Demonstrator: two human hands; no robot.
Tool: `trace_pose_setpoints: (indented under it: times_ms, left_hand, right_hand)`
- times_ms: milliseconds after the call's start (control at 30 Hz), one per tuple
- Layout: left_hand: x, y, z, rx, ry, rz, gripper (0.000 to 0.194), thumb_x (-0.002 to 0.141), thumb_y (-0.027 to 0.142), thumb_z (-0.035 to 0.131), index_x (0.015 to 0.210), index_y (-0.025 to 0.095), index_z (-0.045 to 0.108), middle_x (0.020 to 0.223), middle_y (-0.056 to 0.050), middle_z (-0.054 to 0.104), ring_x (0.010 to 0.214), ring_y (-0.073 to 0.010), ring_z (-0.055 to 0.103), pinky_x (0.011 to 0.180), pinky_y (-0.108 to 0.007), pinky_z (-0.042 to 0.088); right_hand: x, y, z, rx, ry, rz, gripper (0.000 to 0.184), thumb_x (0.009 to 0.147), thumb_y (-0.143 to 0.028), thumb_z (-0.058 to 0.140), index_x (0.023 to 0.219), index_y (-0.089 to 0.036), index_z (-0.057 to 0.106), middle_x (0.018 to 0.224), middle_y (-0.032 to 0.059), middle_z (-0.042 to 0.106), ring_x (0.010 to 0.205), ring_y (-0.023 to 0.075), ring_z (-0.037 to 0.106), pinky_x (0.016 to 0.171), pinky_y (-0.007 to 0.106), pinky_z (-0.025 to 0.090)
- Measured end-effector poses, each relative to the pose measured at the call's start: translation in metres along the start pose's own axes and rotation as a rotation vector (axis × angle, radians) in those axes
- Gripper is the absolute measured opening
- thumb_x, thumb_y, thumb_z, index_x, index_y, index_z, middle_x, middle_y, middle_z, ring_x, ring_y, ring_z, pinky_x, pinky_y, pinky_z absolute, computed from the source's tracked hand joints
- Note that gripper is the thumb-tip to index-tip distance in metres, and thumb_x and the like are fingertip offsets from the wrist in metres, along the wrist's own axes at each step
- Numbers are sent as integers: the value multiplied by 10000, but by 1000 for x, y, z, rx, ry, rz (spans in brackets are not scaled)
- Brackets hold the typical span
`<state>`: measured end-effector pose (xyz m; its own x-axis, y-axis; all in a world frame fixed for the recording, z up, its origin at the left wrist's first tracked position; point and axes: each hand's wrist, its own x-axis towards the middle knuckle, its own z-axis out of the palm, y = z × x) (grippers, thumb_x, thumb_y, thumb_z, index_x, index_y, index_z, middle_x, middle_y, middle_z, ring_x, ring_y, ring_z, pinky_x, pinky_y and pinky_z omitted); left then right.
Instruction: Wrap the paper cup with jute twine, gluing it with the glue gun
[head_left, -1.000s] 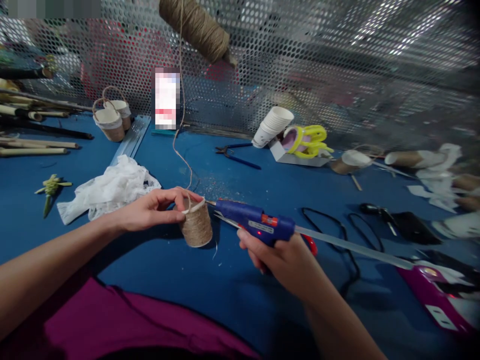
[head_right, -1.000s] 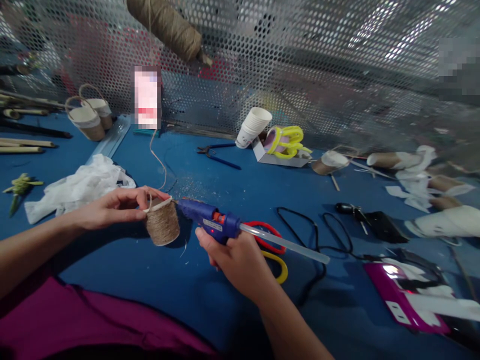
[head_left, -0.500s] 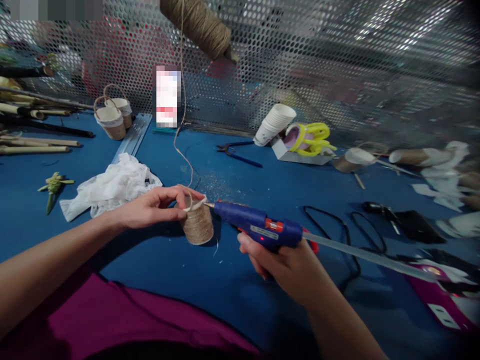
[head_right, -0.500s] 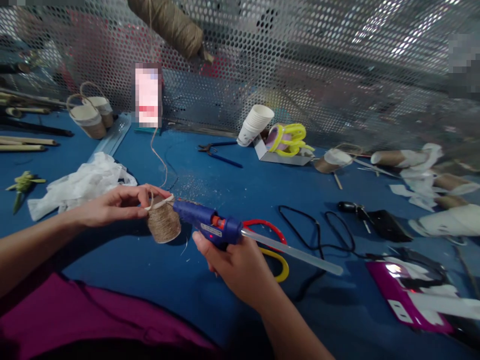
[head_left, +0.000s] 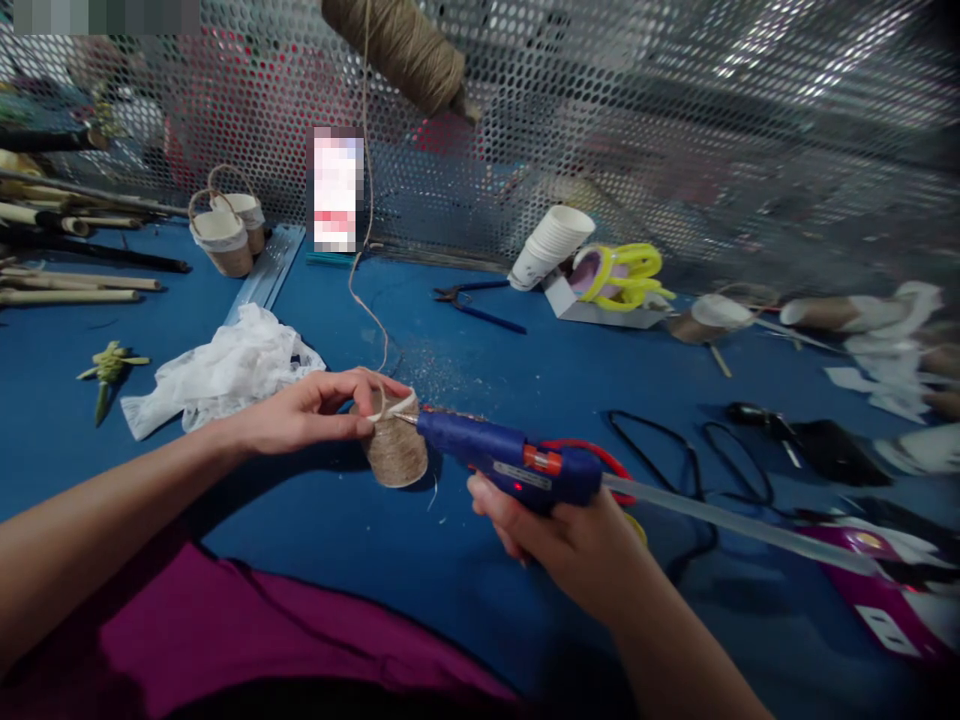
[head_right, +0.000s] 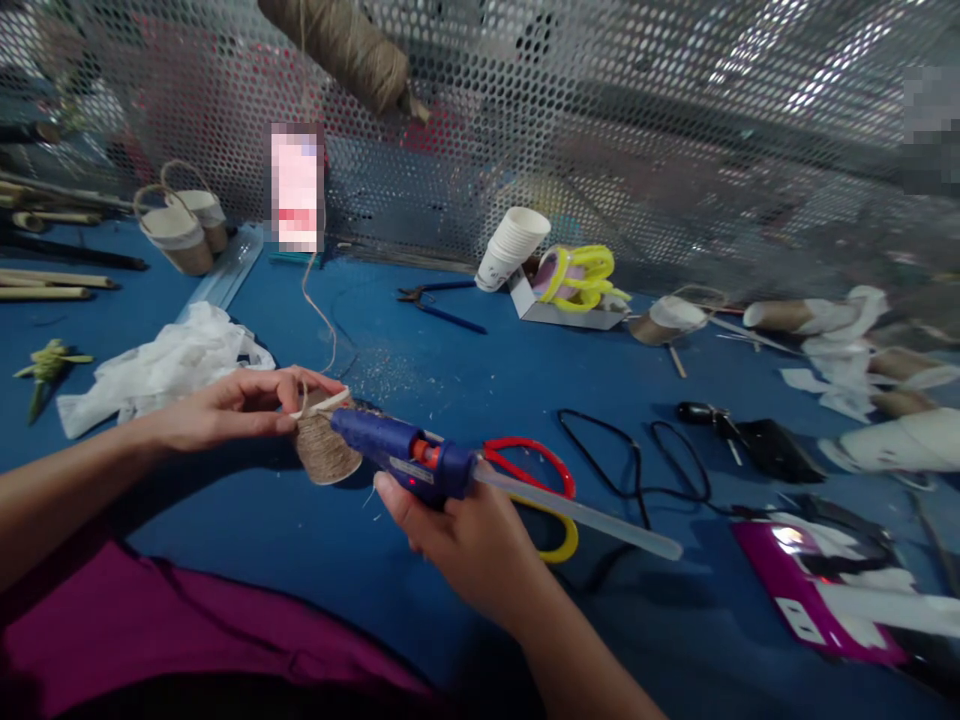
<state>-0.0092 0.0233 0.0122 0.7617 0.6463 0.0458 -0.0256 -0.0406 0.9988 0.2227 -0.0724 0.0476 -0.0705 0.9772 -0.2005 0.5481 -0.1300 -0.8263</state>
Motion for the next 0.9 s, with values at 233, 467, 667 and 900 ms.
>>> trace_pose_setpoints:
  times_ms: [233, 467, 667, 900]
  left_hand:
    - [0, -2, -2, 7, -12, 15, 117, 825, 187, 550, 718, 144, 531, 1264, -130, 512, 1196, -251, 461, 951, -401, 364]
    - [-1, -4, -3, 19, -7, 18, 111, 818, 207, 566, 725, 150, 546, 1259, -129, 518, 1191, -259, 464, 958, -416, 362]
    - [-1, -4, -4, 39, 7, 23, 120, 811, 222, 574, 716, 150, 553, 1250, -139, 526, 1198, -275, 456, 958, -434, 360]
    - [-1, -2, -3, 41, -2, 14, 123, 814, 218, 570, 714, 151, 544, 1260, -129, 512, 1184, -257, 467, 955, -403, 368]
  right_hand:
    - [12, 10, -11, -25, -32, -21, 327, 811, -405, 515, 555, -202, 517, 384, -46, 462, 381, 86, 457, 441, 230, 416]
    - [21, 10, -14, 9, -48, -11, 316, 807, -386, 529, 558, -191, 532, 363, -66, 454, 340, 65, 430, 432, 219, 416]
    - [24, 8, -12, 54, -38, 48, 299, 790, -371, 544, 556, -188, 516, 352, -70, 449, 326, 61, 410, 399, 214, 396]
    - [26, 12, -12, 34, -28, 57, 308, 781, -388, 553, 547, -191, 516, 361, -60, 457, 337, 70, 432, 399, 217, 405]
